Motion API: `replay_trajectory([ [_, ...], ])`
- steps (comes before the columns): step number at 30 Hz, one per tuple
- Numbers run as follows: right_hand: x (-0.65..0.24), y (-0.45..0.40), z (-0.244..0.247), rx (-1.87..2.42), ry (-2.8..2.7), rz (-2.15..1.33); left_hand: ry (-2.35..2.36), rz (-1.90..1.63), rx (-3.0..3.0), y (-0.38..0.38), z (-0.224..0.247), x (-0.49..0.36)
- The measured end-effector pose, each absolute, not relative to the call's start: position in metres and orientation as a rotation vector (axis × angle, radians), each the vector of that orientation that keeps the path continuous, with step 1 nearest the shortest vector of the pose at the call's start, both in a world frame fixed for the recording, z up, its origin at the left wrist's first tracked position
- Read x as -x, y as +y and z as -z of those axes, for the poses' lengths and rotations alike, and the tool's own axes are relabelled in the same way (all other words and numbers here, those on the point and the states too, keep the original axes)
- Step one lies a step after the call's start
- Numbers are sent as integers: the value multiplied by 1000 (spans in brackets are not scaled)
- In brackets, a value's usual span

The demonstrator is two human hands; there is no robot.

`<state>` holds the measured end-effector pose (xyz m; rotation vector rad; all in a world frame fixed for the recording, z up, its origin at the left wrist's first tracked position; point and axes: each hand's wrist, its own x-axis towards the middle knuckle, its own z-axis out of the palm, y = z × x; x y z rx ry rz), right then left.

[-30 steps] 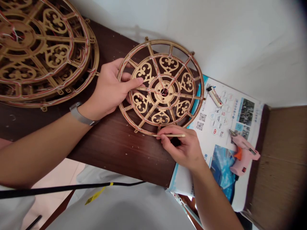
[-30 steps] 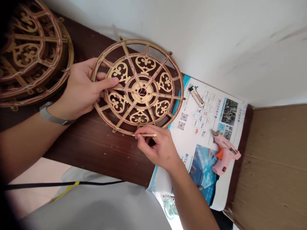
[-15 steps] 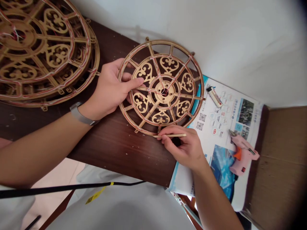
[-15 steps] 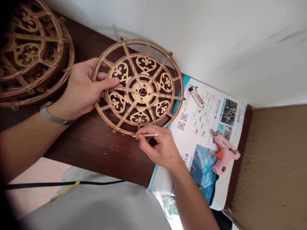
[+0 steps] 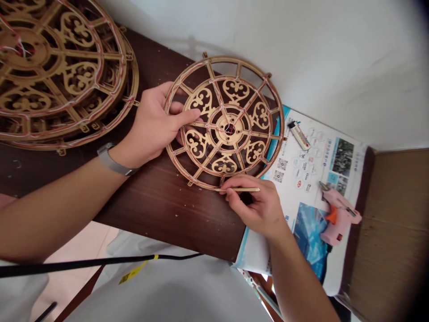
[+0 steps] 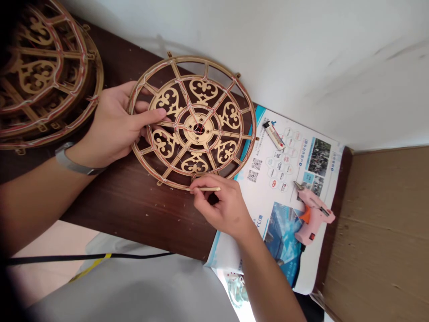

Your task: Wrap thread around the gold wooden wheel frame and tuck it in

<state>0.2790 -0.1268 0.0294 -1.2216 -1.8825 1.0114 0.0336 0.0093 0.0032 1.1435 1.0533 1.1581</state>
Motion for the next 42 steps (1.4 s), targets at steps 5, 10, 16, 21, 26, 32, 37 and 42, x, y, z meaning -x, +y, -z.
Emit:
replay_trajectory([
  [5, -280, -126, -29, 1219, -1864, -1014, 1034, -1157, -1123, 10, -2, -34],
  [10, -279, -127, -27, 1168, -1905, -977, 1065, -1190, -1136, 10, -1, -36],
  [16, -280, -127, -27, 1165, -1859, -1048, 1072, -1211, -1182, 11, 2, -35],
  [21, -282, -126, -28, 1146, -1799, -1071, 1041, -1178, -1152, 11, 2, -34],
  [26, -284, -129, -34, 1187, -1842, -1040, 1076, -1175, -1174, 9, -3, -34],
  [32, -293, -130, -37, 1222, -1965, -939, 1121, -1157, -1197, 8, -3, -35],
  [37, -292, -131, -39, 1270, -2087, -913, 1091, -1162, -1161, 9, -2, -35],
  [42, -284, -132, -40, 1267, -2185, -849, 1068, -1182, -1172, 9, -3, -35],
])
